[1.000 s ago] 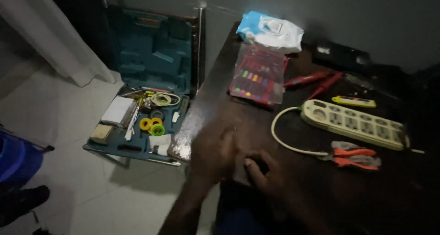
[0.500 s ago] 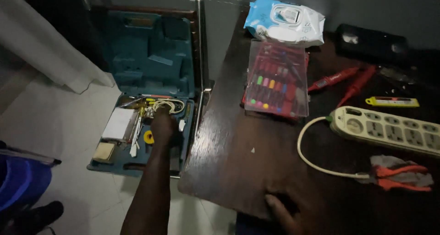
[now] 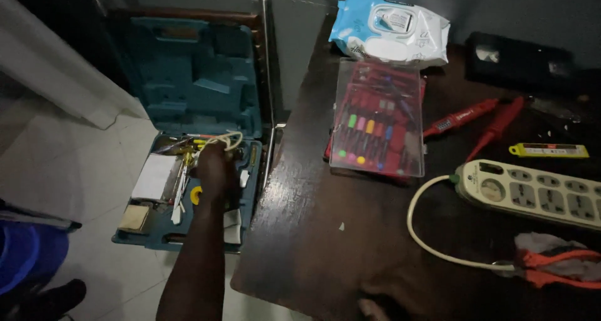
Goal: Stripping electrical wires and reassembling the internal components of a power strip.
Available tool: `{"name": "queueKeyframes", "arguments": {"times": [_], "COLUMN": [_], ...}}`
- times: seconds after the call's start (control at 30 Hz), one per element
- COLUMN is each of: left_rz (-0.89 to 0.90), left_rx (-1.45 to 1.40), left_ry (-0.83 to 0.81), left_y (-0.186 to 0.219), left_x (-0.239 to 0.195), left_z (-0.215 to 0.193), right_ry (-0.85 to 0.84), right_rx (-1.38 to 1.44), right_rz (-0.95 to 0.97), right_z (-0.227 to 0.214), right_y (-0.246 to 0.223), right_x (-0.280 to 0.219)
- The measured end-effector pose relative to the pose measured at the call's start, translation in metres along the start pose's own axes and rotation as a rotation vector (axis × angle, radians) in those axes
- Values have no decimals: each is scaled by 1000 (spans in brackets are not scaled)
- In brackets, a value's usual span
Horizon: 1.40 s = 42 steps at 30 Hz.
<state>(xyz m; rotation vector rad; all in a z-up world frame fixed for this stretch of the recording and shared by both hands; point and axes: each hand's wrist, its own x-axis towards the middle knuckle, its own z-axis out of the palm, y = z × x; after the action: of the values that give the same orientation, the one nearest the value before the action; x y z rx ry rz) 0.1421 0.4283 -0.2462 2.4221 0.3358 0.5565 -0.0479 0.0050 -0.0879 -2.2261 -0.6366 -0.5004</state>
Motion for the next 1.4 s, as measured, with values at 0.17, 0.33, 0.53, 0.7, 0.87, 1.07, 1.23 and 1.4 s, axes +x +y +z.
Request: {"name": "queueKeyframes", "arguments": {"times": [0.17,0.33,0.53,0.7,0.87,1.07,1.23,1.4], "left_rz": [-50,-125,-100,-204,-264,-1,771,877], "left_rx": [5,-364,-1104,-1457,-1389,-841,-374,-247], "left_ry": [195,252,29,-318,-485,-234,274,118], "left_y": [14,216,309,391,456,520,517,485], "left_x": [-9,-54,-88,-112,-105,-99,-84,-85], "left_z": [-37,-163,-119,-48,-8,-6,30,62], "right_ry": [-20,-120,-79,187,179,241,303,256], "right_rx": [80,89,228,948,905,750,670,566], "right_rz": [-104,-75,478,485,469,414,318,246], "right_z": [-11,-23,-30,-112,-167,-198,-203,-211], "right_y": [-7,-12,8,68,126,182,201,167], "right_x": [18,19,18,75,106,110,105,101]}}
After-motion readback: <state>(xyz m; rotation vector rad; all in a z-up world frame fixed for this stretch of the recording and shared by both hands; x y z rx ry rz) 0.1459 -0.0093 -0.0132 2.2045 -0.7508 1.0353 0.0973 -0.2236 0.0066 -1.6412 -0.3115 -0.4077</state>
